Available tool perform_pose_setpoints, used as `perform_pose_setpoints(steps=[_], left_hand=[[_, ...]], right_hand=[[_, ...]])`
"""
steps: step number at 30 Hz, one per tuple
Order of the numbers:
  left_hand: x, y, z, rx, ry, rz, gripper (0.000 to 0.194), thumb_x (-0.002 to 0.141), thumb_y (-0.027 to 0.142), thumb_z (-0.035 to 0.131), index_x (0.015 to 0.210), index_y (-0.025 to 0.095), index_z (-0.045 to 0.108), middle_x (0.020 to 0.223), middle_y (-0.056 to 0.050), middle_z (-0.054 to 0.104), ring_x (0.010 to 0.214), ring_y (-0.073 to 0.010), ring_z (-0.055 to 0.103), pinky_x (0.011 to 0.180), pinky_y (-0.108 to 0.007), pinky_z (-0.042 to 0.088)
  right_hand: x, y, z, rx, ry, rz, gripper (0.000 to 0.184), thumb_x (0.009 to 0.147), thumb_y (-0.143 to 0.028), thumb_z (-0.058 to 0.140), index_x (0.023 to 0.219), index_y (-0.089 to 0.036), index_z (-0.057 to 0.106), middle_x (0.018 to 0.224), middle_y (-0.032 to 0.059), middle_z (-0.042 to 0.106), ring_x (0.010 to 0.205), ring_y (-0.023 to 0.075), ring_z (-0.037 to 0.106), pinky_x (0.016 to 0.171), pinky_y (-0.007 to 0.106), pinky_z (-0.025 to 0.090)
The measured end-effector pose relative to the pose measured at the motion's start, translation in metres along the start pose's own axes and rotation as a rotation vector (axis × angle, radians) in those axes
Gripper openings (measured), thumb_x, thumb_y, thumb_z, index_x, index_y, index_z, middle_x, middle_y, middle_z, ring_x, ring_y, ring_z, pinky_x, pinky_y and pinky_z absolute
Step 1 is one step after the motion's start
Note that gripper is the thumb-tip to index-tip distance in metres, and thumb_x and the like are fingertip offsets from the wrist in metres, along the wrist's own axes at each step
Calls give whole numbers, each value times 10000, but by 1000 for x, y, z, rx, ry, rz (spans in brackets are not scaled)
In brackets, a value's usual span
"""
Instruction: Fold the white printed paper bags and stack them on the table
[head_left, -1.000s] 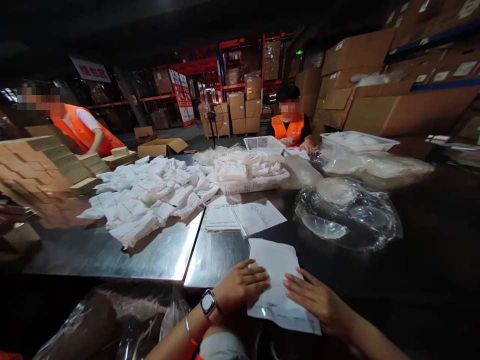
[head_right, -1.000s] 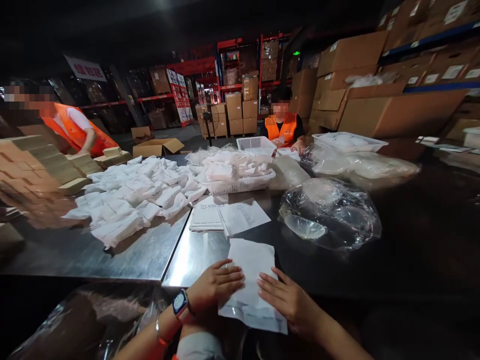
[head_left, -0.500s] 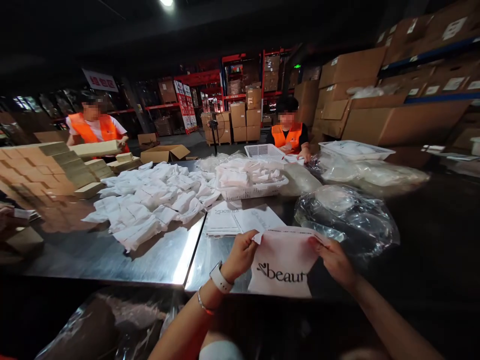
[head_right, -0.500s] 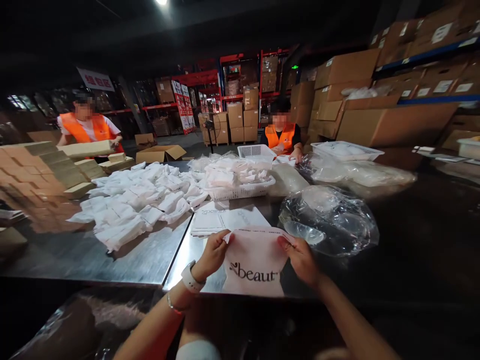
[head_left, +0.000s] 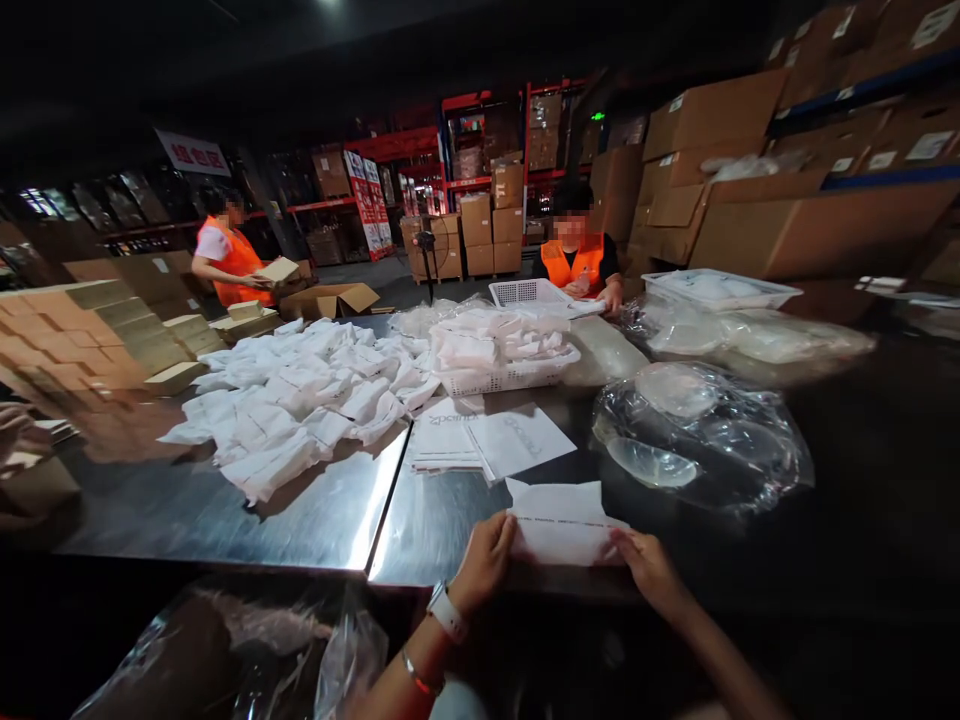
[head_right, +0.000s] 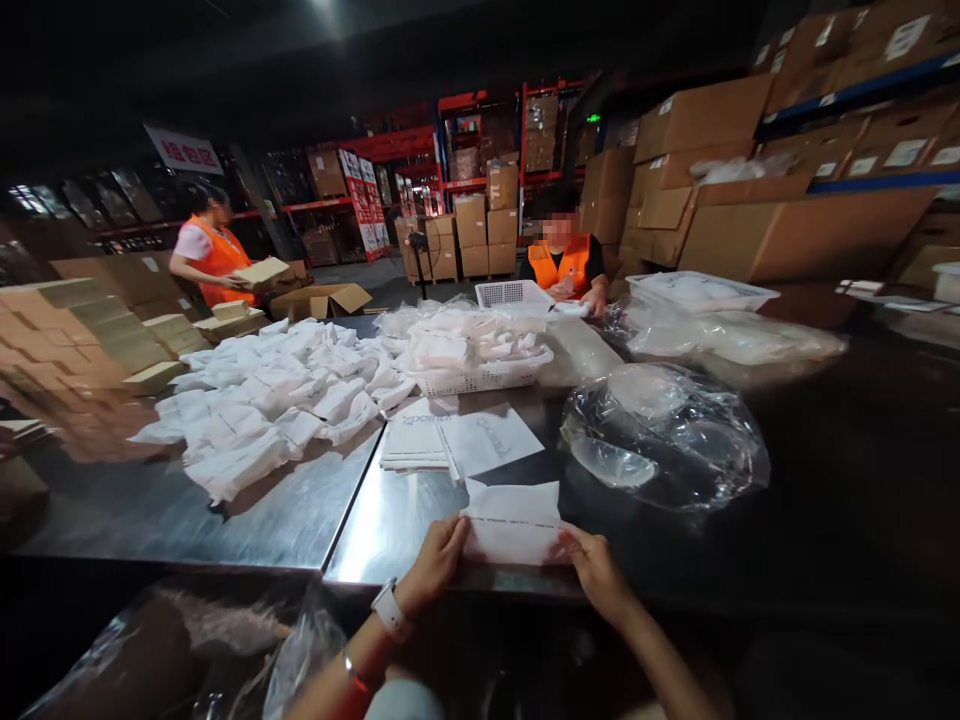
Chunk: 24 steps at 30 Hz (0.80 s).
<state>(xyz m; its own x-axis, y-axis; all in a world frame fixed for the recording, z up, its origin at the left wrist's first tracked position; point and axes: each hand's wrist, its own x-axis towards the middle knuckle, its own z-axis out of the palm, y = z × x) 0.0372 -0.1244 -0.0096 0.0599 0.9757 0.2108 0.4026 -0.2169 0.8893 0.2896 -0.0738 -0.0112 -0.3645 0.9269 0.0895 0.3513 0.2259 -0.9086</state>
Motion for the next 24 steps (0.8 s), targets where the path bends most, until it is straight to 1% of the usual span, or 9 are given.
perform_pose_setpoints(steps=[3, 7, 13, 16, 18, 19, 21, 22, 24], left_hand=[[1, 2, 7, 55, 84, -37, 569, 984, 585, 223, 803, 175, 574, 753, -50, 630, 691, -174, 534, 668, -284, 390], [2, 4, 16, 190, 138, -113, 552, 1001, 526, 189, 850, 188, 598, 778, -74, 657, 720, -200, 587, 682, -293, 401], [16, 10, 19, 423, 124, -238, 478, 1029, 330, 231, 874, 172, 655, 818, -97, 701, 797, -204, 661, 697, -271, 423], [19, 24, 12, 599, 110, -318, 394, 1010, 274, 336, 850, 150, 674, 808, -120, 704, 797, -225, 677, 666, -275, 428], [17, 39, 9, 763, 178, -316, 317, 988, 214, 380, 894, 145, 675, 794, -112, 696, 763, -227, 674, 640, -274, 435], [16, 47, 8, 843, 230, -269, 290, 975, 169, 382, 950, 148, 671, 806, -102, 695, 756, -222, 671, 642, -275, 446], [15, 63, 12, 909, 269, -30, 312, 939, 93, 386, 1102, 171, 640, 921, -93, 701, 831, -211, 667, 710, -287, 486], [16, 69, 16, 898, 224, 126, 340, 921, 79, 400, 1153, 188, 623, 1020, -91, 696, 922, -209, 658, 789, -303, 501], [21, 75, 25, 856, 39, 366, 335, 905, 121, 459, 1192, 203, 612, 1216, -91, 644, 1138, -230, 585, 986, -384, 464]], right_hand=[[5, -3, 2, -24, 159, 64, 673, 741, -817, 381, 602, -197, 601, 619, 67, 655, 627, 227, 600, 612, 330, 484], [11, -8, 6, -140, 302, 129, 592, 699, -793, 365, 497, -237, 394, 473, 7, 452, 522, 164, 437, 498, 289, 358], [21, -8, 8, -229, 309, 147, 493, 690, -695, 311, 485, -247, 298, 488, -13, 338, 531, 140, 348, 500, 284, 289], [30, -4, 7, -250, 299, 139, 466, 680, -660, 314, 469, -245, 304, 474, -16, 320, 516, 136, 343, 488, 281, 279], [34, -1, 8, -268, 304, 128, 459, 676, -650, 313, 455, -249, 285, 463, -20, 307, 498, 131, 340, 476, 278, 279], [36, 1, 9, -281, 310, 122, 459, 677, -647, 314, 449, -251, 273, 459, -22, 302, 487, 129, 341, 472, 278, 281], [39, 5, 10, -311, 325, 108, 459, 685, -639, 311, 445, -252, 259, 448, -24, 298, 468, 129, 354, 465, 276, 290], [39, 8, 10, -329, 332, 100, 458, 693, -630, 311, 442, -251, 259, 440, -22, 304, 461, 132, 368, 463, 275, 300], [38, 11, 7, -373, 356, 82, 448, 707, -601, 342, 437, -247, 295, 427, -11, 345, 458, 147, 416, 469, 277, 338]])
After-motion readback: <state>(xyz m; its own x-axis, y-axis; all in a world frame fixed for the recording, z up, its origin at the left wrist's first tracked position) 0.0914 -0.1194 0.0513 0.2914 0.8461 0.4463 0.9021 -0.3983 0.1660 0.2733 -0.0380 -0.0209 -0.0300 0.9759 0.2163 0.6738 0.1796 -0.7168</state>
